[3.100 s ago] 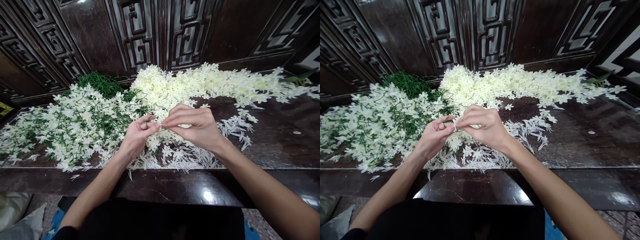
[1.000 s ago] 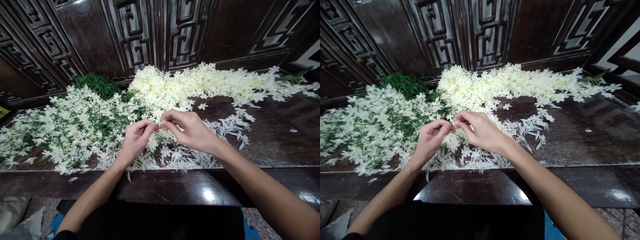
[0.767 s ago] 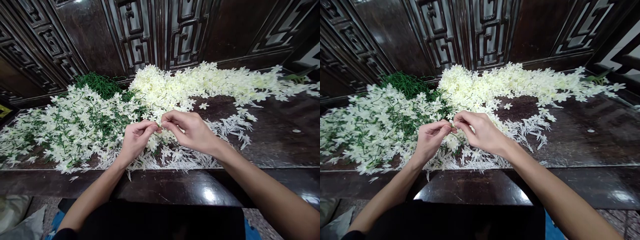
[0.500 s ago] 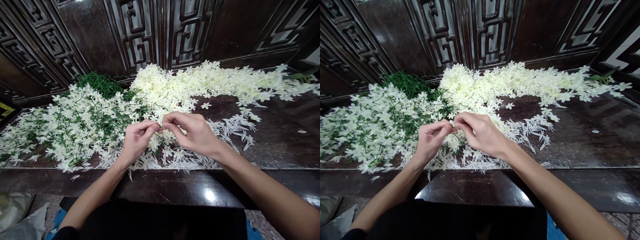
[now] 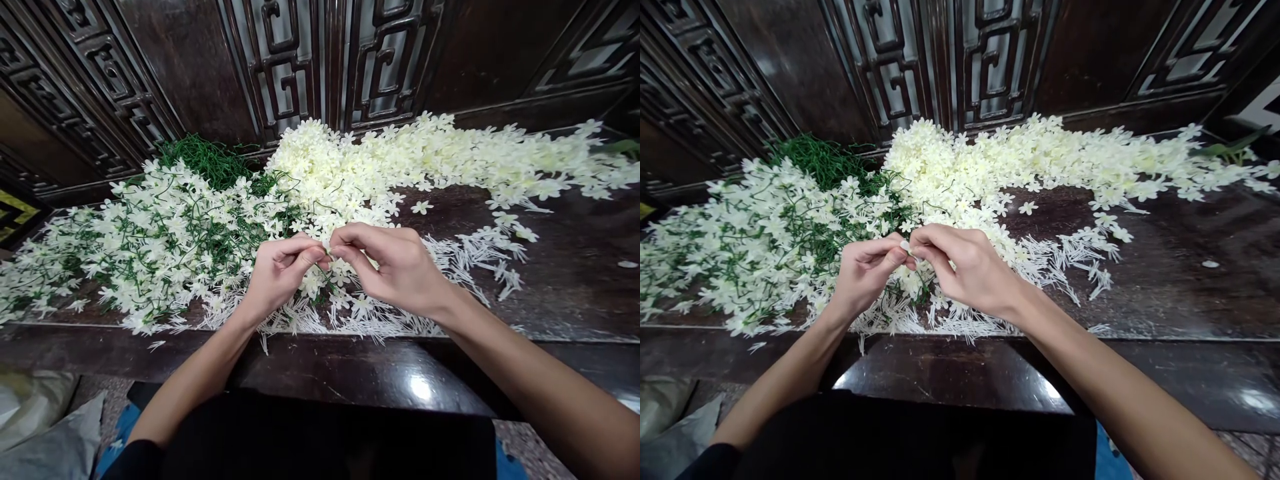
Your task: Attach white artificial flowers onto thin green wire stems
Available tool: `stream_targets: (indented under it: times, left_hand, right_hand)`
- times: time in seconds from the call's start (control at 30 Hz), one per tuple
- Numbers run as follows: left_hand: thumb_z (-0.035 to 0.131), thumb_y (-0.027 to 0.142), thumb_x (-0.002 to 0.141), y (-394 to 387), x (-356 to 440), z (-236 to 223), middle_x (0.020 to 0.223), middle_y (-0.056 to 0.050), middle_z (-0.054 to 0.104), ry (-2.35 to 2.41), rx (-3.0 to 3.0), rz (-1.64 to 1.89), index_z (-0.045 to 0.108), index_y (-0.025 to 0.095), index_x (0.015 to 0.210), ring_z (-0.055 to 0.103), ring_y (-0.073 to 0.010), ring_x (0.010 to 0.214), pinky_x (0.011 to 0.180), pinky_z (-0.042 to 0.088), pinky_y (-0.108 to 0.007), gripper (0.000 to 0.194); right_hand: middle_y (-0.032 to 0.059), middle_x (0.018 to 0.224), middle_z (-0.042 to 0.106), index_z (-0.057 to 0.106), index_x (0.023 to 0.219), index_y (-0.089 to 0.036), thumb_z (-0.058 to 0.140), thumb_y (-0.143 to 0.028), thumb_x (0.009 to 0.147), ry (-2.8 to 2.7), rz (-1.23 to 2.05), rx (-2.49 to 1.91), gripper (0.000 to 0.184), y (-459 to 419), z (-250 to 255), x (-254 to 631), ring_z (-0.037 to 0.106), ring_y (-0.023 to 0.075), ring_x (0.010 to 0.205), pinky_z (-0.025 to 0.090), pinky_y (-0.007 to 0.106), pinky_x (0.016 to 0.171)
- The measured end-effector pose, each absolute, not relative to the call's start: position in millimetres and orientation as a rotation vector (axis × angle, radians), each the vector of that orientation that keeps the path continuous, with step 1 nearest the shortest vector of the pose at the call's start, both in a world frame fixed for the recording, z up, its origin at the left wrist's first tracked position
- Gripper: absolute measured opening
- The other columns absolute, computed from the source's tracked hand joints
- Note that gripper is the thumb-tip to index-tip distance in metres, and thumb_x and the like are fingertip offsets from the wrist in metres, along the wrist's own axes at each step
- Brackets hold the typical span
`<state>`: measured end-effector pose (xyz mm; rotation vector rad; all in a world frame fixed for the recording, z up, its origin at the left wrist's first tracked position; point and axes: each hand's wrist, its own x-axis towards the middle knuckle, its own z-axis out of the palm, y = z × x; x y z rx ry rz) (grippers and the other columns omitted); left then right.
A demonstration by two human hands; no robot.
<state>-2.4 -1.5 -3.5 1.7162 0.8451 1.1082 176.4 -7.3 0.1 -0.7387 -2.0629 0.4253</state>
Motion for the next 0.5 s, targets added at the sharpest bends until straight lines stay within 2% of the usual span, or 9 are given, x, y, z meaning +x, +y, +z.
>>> stream_targets:
  times: [0.2,0.37,0.5]
  left_hand:
    - [0.06,0.019,0.085,-1.3,-4.4,-3.9,0.07,-0.003,0.067,0.857,1.797,1.108,0.075,0.023,0.077,0.06,-0.0146,0.066,0.062,0.046,-0.028,0.017]
    - [0.06,0.019,0.086,-1.5,-3.8,-5.6,0.07,-0.003,0.067,0.894,1.887,1.147,0.075,0.023,0.078,0.058,-0.0142,0.065,0.058,0.045,-0.027,0.017]
    - [0.059,0.02,0.087,-1.1,-0.9,-5.6,0.069,-0.002,0.068,1.003,1.94,1.122,0.074,0.022,0.077,0.056,-0.0117,0.059,0.055,0.044,-0.025,0.018]
  right_hand:
    - [0.001,0.071,0.064,0.057,0.09,-0.019,0.047,-0.008,0.087,-2.056,0.43,-0.736,0.015,-7.6,-0.7,174.6,0.048,0.0089,0.047,0.035,0.024,0.038]
    - [0.0042,0.075,0.065,0.056,0.092,-0.019,0.045,-0.005,0.087,-2.096,0.343,-0.766,0.019,-9.2,-2.9,174.2,0.058,0.0146,0.062,0.048,0.029,0.052]
    - [0.0049,0.076,0.065,0.058,0.09,-0.016,0.047,-0.009,0.088,-2.098,0.4,-0.83,0.013,-5.1,-1.4,176.4,0.056,0.0139,0.06,0.046,0.03,0.051]
